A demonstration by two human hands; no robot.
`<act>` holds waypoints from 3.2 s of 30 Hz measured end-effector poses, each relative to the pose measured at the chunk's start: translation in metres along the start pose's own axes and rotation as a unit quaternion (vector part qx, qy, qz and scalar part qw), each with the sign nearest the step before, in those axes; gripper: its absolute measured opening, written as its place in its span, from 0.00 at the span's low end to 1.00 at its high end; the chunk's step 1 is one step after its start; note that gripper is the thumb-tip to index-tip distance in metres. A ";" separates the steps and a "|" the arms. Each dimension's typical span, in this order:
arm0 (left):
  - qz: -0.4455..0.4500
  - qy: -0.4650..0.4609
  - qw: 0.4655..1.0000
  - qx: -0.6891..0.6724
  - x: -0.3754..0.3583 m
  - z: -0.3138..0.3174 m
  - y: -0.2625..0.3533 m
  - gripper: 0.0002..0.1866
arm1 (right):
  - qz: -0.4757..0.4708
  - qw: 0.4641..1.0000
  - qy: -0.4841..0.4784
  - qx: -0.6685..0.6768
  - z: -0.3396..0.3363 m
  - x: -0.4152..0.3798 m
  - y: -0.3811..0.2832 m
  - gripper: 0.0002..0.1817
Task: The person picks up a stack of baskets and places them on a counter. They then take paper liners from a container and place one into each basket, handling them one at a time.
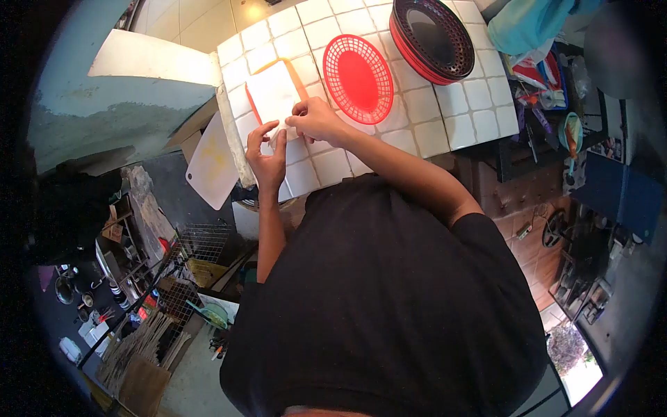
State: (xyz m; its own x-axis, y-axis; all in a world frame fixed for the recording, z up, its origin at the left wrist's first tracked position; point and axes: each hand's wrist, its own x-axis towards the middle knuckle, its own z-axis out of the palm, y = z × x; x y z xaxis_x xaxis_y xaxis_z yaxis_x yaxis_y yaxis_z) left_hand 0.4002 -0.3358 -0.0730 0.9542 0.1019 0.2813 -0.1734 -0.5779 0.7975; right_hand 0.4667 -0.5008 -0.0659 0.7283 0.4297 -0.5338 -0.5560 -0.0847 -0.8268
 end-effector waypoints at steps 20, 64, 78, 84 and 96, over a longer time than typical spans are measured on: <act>-0.410 0.143 0.850 -0.299 -0.024 0.002 -0.011 0.15 | 0.094 0.982 -0.014 0.163 -0.014 0.000 0.003 0.15; -0.289 0.157 0.941 -0.077 -0.020 0.014 -0.018 0.11 | -0.052 0.986 0.043 -0.151 -0.015 -0.003 0.013 0.12; -0.385 0.147 0.819 -0.398 -0.005 0.004 0.007 0.08 | -0.175 0.932 0.110 -0.298 -0.011 -0.023 0.002 0.20; -0.372 0.112 0.814 -0.432 0.000 0.005 0.012 0.08 | -0.208 0.901 0.119 -0.363 0.002 -0.024 0.006 0.25; -0.208 0.162 0.965 0.007 -0.019 0.015 -0.021 0.14 | -0.182 0.957 0.198 -0.106 -0.004 -0.010 0.020 0.09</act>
State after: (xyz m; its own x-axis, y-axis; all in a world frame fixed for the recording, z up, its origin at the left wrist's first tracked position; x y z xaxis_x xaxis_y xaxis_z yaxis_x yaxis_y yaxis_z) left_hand 0.3898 -0.3378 -0.1031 0.8137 0.5738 0.0933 0.2131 -0.4438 0.8704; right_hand 0.4506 -0.5106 -0.0778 0.9763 0.0940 -0.1950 -0.1743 -0.1926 -0.9657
